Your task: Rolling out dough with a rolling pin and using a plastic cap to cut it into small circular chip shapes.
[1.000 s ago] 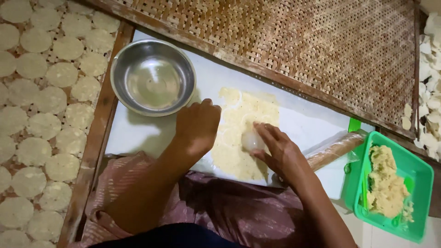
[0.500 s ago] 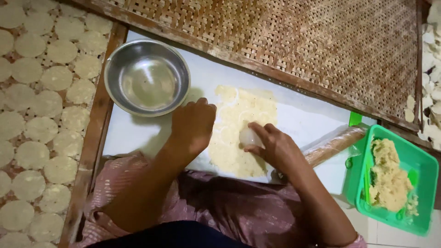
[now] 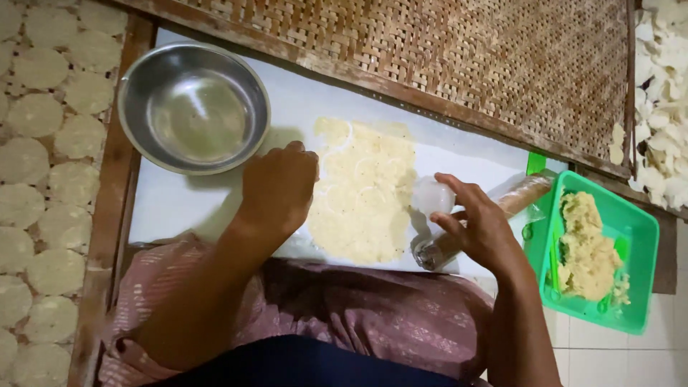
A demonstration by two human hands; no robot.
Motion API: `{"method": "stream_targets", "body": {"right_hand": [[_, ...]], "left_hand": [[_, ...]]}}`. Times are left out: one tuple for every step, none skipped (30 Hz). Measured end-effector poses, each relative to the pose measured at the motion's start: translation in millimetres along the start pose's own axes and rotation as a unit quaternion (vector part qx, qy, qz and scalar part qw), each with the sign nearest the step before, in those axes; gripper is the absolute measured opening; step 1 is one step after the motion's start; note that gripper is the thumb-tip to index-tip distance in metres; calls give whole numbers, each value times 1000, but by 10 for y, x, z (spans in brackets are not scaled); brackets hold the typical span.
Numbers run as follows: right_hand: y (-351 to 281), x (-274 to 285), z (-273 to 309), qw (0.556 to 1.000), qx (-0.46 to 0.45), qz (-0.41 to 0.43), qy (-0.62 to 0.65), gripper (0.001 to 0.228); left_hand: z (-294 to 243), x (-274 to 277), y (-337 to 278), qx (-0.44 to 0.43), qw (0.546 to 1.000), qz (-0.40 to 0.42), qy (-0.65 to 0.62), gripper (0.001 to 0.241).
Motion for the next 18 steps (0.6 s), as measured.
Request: {"method": "stream_targets", "body": {"right_hand": [[-8,-4,74,1000,-2,0,1,63],[-16,-36,97,999,-35,15,11,63],[-27,-72,126,997,-68,29,21,64],[-49,-89,147,997,-67,32,23,64],[-66,-111,204,998,-49,35,15,62],[-69,-150,274,999,-27,41,9,61],[-89,-206,301,999,-23,46,12,61],[-101,-263,376,999,5,53,8,62],[-118,-319,452,998,32,59,5,64],[-125,-364,547,997,36,62,7,64],[-139,-421,675,995,59,74,-10,63],[-161,-471,804,993,82,86,-28,63],[-155,-543,828,992,85,89,-26,63],[-153,-609,899,988,117,93,-31,63],[-156,-675,972,983,148,97,-37,63],[-143,-715,1033,983,151,99,-37,63],[-129,-763,1082,982,148,104,-54,63],[-115,-812,1131,981,145,110,-72,63]], "left_hand": [[-6,-13,-5,-1,1000,2,0,5],[-7,-9,-12,-2,1000,-1,-7,5],[-4,-3,-21,-4,1000,-4,-14,6],[6,-24,-14,-2,1000,-3,-13,6],[13,-28,-11,-5,1000,-10,-16,6],[42,-26,-26,-5,1000,-17,-17,7],[38,-33,-10,1,1000,-16,-14,7],[34,-41,1,4,1000,-14,-7,5],[33,-48,11,7,1000,-11,0,6],[22,-40,21,12,1000,-11,3,6],[11,-59,31,18,1000,5,11,15],[-4,-76,41,24,999,20,19,26],[8,-78,30,28,999,21,21,26],[21,-75,32,36,999,19,1,26],[35,-71,33,44,999,18,-18,26],[46,-75,30,48,999,16,-19,26],[45,-60,28,43,999,6,-29,25],[46,-44,26,38,999,-5,-38,25]]}}
Point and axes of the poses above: each hand's wrist, its own y-axis towards the middle knuckle, its own x-axis out of the back of the hand, z = x × y, the point moved 9 cm from there along y, towards the middle knuckle, and after that the axes turned 4 degrees about x, right-handed, at the moved point
